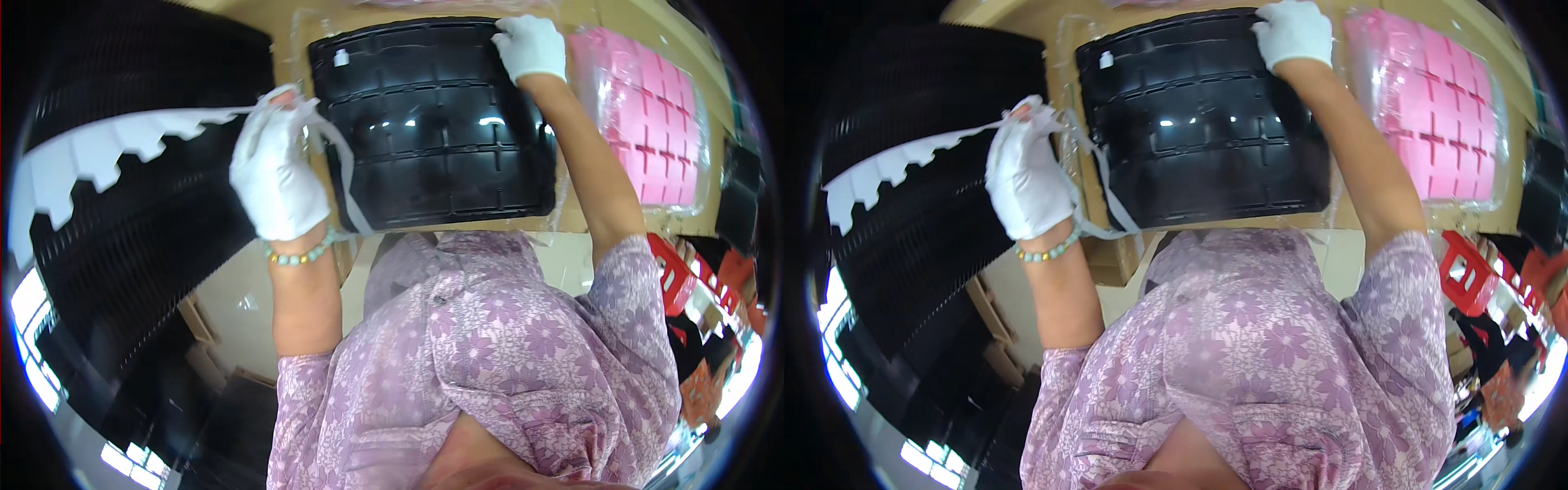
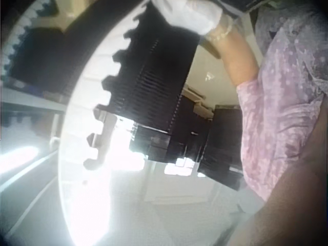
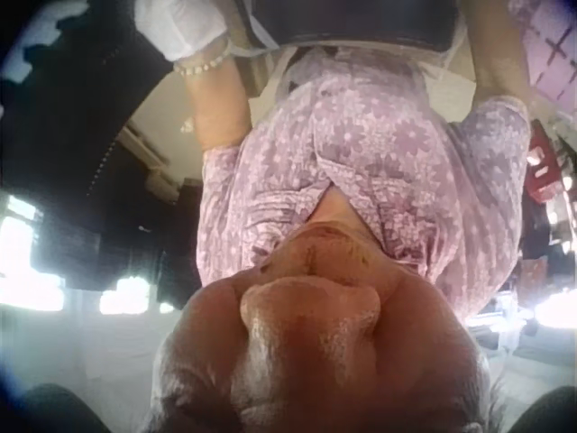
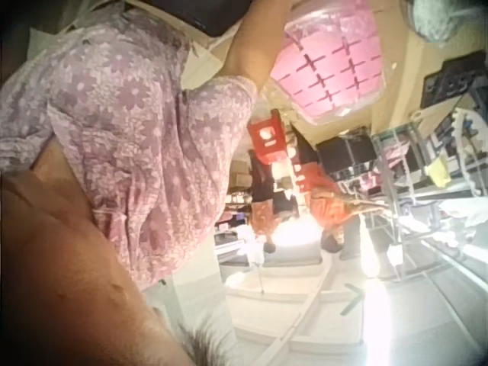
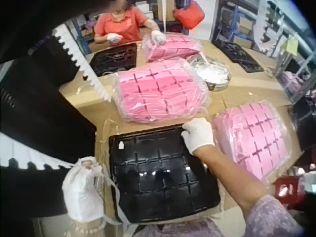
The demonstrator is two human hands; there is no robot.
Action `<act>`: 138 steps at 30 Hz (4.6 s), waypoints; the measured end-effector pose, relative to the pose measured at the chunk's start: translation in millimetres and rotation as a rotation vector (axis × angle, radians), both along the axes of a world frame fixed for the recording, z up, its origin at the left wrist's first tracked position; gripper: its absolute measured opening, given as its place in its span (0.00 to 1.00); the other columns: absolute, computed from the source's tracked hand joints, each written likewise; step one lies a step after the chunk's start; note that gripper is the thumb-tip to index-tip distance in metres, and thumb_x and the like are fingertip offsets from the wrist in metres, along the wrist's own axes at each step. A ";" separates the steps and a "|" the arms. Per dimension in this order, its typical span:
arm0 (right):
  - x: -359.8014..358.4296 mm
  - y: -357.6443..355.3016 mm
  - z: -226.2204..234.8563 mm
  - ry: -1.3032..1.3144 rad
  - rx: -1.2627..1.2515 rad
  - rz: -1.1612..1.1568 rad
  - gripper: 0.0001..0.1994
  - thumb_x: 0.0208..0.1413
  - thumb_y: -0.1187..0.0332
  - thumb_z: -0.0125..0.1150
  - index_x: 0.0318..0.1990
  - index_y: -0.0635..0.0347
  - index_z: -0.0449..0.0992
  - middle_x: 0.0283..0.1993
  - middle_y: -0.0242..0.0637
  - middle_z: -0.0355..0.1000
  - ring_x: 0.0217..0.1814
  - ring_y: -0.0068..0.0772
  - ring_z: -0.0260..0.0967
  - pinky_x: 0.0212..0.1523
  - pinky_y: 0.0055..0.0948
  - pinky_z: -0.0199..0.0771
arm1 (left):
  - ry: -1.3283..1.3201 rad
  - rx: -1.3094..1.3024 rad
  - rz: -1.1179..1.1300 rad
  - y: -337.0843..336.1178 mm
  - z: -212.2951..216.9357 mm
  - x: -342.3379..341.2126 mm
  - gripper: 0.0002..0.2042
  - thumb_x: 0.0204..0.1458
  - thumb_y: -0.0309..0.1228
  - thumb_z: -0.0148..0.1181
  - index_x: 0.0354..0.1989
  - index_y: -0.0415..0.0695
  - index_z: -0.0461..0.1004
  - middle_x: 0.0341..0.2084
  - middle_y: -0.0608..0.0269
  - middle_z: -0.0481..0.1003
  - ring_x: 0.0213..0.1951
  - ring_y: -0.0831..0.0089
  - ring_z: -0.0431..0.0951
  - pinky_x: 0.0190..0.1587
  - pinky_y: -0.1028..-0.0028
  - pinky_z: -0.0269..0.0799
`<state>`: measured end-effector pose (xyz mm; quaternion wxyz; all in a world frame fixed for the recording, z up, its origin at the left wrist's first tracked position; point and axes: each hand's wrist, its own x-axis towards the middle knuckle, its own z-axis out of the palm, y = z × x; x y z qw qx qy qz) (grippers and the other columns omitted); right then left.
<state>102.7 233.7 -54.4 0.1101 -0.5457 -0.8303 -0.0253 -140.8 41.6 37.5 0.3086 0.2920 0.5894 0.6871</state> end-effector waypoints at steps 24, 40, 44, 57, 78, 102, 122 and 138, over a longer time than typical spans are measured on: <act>-151.1 -203.1 83.4 1.185 -0.447 0.264 0.10 0.50 0.79 0.65 0.41 0.67 0.76 0.40 0.34 0.74 0.40 0.22 0.72 0.44 0.21 0.74 | -0.282 -0.061 -0.176 -71.0 -3.0 -41.5 0.09 0.54 0.26 0.55 0.40 0.36 0.77 0.41 0.53 0.77 0.45 0.64 0.76 0.56 0.64 0.66; -108.4 -181.6 44.9 0.464 -0.749 0.490 0.06 0.48 0.65 0.62 0.28 0.56 0.81 0.34 0.41 0.76 0.35 0.41 0.74 0.38 0.35 0.73 | 0.015 -0.219 -0.262 -111.2 33.6 -48.9 0.08 0.55 0.26 0.56 0.35 0.34 0.80 0.33 0.60 0.80 0.37 0.76 0.77 0.46 0.78 0.68; -110.4 -189.8 -7.9 0.208 -0.496 0.696 0.08 0.47 0.63 0.59 0.26 0.53 0.81 0.31 0.41 0.77 0.35 0.46 0.74 0.39 0.39 0.74 | 0.035 -0.257 -0.180 -117.8 37.5 -40.6 0.08 0.55 0.26 0.56 0.35 0.35 0.80 0.32 0.61 0.80 0.36 0.78 0.77 0.44 0.79 0.67; -115.6 -199.8 -17.3 0.015 -0.428 0.628 0.04 0.40 0.66 0.64 0.21 0.54 0.80 0.24 0.40 0.75 0.31 0.46 0.74 0.35 0.40 0.74 | 0.029 -0.225 -0.177 -103.5 23.4 -30.3 0.09 0.55 0.26 0.56 0.39 0.34 0.79 0.35 0.61 0.80 0.38 0.78 0.77 0.45 0.81 0.68; -123.8 -200.6 101.5 0.831 0.092 0.564 0.03 0.38 0.70 0.63 0.19 0.54 0.75 0.21 0.36 0.71 0.23 0.39 0.71 0.23 0.35 0.67 | -0.001 -0.122 -0.217 -69.0 28.6 -5.1 0.13 0.58 0.30 0.53 0.43 0.32 0.77 0.37 0.58 0.79 0.41 0.73 0.77 0.49 0.75 0.69; 46.7 -183.6 0.7 -0.162 -0.416 -0.119 0.05 0.46 0.64 0.63 0.28 0.51 0.83 0.31 0.39 0.77 0.36 0.44 0.75 0.39 0.40 0.75 | 0.803 -0.038 -0.775 -102.9 -31.5 15.4 0.07 0.45 0.16 0.55 0.33 0.37 0.77 0.31 0.51 0.77 0.33 0.63 0.78 0.39 0.72 0.73; 49.1 -244.6 18.7 -0.338 -0.184 0.136 0.09 0.47 0.77 0.52 0.34 0.58 0.76 0.31 0.44 0.72 0.33 0.49 0.72 0.31 0.44 0.71 | 0.848 -0.615 0.107 -169.4 -77.7 14.3 0.19 0.43 0.30 0.58 0.47 0.46 0.73 0.48 0.51 0.73 0.49 0.54 0.74 0.55 0.60 0.66; 73.6 -241.7 -29.9 -0.417 -0.022 0.150 0.07 0.50 0.71 0.55 0.36 0.61 0.75 0.33 0.44 0.73 0.34 0.49 0.73 0.32 0.44 0.72 | 0.178 -0.463 -0.211 -112.6 -105.0 14.2 0.09 0.48 0.31 0.54 0.34 0.49 0.79 0.29 0.59 0.79 0.34 0.59 0.79 0.40 0.67 0.74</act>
